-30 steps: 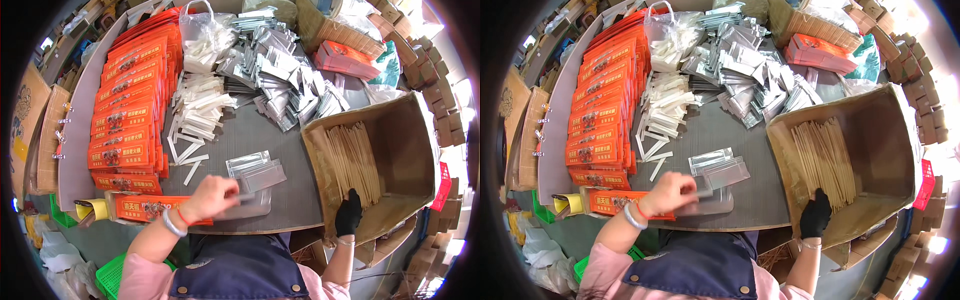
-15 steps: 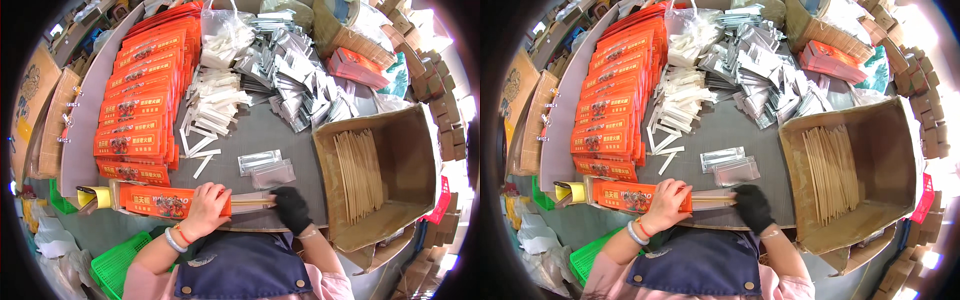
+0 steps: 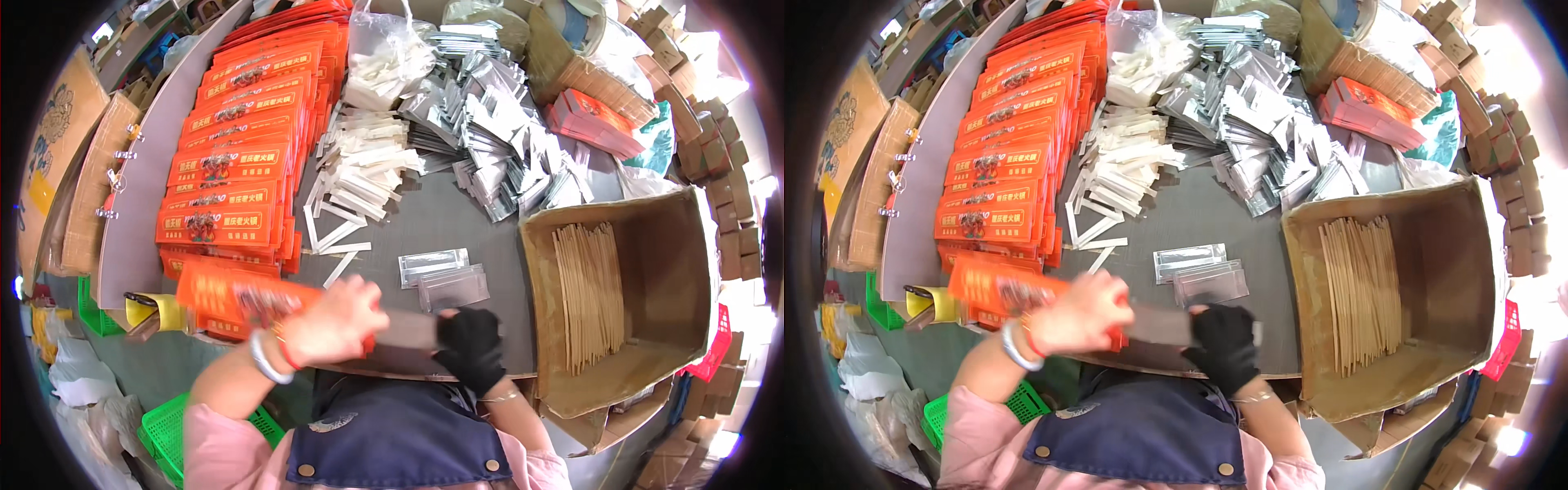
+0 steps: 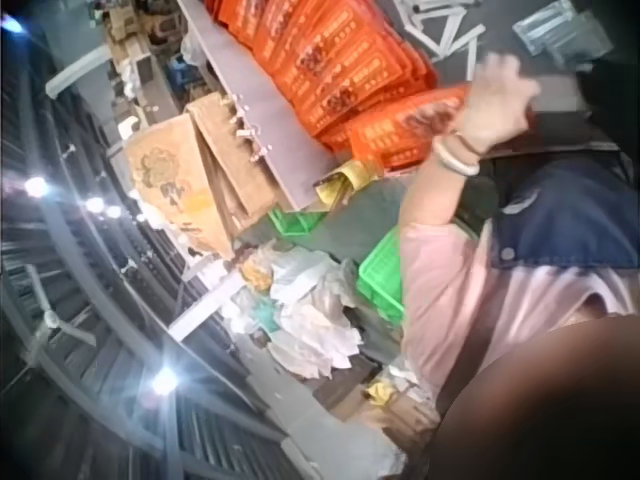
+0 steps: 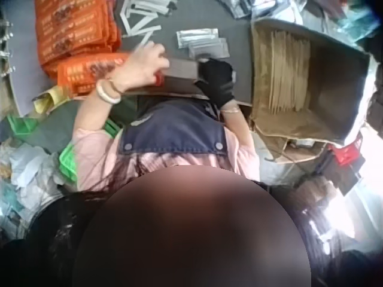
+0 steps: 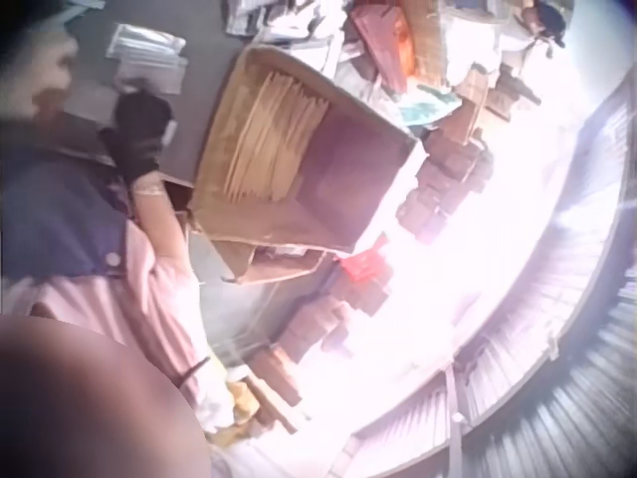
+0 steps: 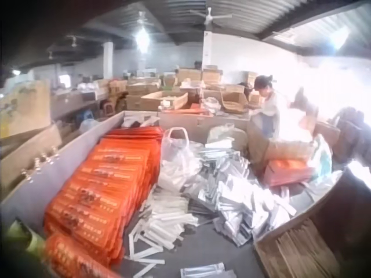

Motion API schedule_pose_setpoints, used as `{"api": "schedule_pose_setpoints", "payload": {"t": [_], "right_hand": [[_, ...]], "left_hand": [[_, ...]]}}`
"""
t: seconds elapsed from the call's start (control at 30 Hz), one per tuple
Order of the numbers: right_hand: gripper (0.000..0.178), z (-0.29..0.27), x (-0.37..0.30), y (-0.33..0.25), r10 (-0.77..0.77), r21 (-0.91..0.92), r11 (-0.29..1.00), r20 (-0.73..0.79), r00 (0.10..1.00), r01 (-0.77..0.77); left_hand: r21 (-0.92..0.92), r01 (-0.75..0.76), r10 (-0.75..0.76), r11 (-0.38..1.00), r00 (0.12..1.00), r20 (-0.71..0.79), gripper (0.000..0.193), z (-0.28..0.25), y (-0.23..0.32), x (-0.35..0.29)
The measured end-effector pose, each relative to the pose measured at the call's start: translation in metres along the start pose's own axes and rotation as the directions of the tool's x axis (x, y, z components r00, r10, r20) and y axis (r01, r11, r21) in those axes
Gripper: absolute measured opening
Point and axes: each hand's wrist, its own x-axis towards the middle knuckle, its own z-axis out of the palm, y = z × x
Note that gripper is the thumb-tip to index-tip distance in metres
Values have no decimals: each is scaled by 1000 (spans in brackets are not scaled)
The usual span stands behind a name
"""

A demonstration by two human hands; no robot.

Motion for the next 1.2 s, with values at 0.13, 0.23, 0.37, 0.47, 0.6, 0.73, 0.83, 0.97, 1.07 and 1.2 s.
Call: {"api": "schedule_pose_setpoints", "payload": {"t": [0.13,0.23,0.37,0.47,0.6,0.73,0.83,0.97,1.07,1.2], "right_hand": [[62,-15,-16,20,234,80,971,-130,964,-225],[62,-21,-19,12,148,-54,987,-93,985,-153],[64,-24,-18,3,115,-113,986,-38,993,-119],[65,-31,-16,0,87,-124,989,8,996,-86],[65,-27,-17,5,54,-71,996,78,995,-49],[65,-29,-11,-3,61,-124,991,123,991,-46],[65,-33,-12,2,63,-125,991,86,994,-52],[66,-30,-8,1,21,-92,996,91,996,-13],[68,0,6,-13,-18,-18,1000,166,986,21],[71,52,27,-32,-164,124,981,135,977,148]], "left_hand": [[313,365,-253,877,903,-347,25,-38,-52,-24],[-92,520,-498,849,732,-465,55,29,-21,-49],[-208,673,-695,710,622,-360,89,89,16,-43],[-304,639,-707,706,623,-334,93,90,11,-43],[-318,636,-711,703,624,-324,94,93,10,-45],[-340,632,-717,697,618,-321,91,88,15,-40],[-361,615,-712,701,629,-312,91,89,12,-42],[-380,614,-719,692,633,-286,92,88,9,-44],[-364,618,-715,697,640,-280,90,82,12,-41],[-348,578,-656,738,736,-170,86,74,4,-50]]}}
